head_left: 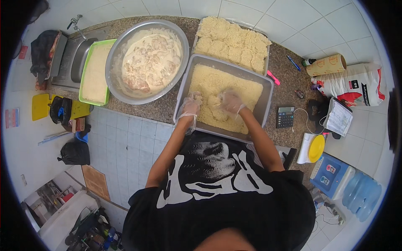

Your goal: Breading pieces of meat and placing them in a tray.

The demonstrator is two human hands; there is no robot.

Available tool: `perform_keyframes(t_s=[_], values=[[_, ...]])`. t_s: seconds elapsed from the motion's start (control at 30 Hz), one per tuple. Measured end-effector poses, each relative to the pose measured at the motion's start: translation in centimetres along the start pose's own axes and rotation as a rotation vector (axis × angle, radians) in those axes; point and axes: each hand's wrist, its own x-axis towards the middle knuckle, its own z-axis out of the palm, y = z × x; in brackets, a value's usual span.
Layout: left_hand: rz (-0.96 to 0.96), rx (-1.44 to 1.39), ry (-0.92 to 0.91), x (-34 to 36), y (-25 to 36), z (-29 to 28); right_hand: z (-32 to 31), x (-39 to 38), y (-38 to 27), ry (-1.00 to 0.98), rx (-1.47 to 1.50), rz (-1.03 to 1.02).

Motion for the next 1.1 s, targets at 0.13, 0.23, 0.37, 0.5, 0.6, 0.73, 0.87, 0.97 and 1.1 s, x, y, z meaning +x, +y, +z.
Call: perform_keyframes(t_s=[0.13,0.23,0.37,0.5,0.6,0.73,0.87,0.97,1.1], values=[[0.757,0.778,0.297,2.1,-8.1,0.0,-2.0,0.7,-7.0,0.062,0.21,-0.041],[0.255,0.168,-0.052,0.7,-4.0,0.4,-3.9,-1.9,-6.8,0.1,0.192,-0.029],[0.363,0.037,0.043,0.6,-5.9,0.5,-4.7,-4.9,-5.6,0.344,0.526,-0.282],[0.136,-0.395,-0.099,0.4,-4.6,0.7,-9.0,-5.1,-4.0,0.411,0.834,-0.136],[-0.232,-0.281,0.145,-2.9,2.5,0.1,-19.1,-3.1,-3.3,0.523,0.569,-0.194],[-0.215,-0.428,0.154,-3.3,1.7,1.4,-26.8,3.9,4.5,0.329,0.461,-0.054],[-0.126,-0.149,0.202,-4.1,1.5,3.0,-27.3,12.6,13.0,0.336,0.176,0.264],[-0.149,-0.183,0.171,-4.5,2.1,3.0,-27.7,15.8,14.7,0.252,-0.151,0.235],[-0.158,-0.136,0.149,-4.7,0.3,3.3,-28.6,15.0,11.7,0.601,0.076,0.21]])
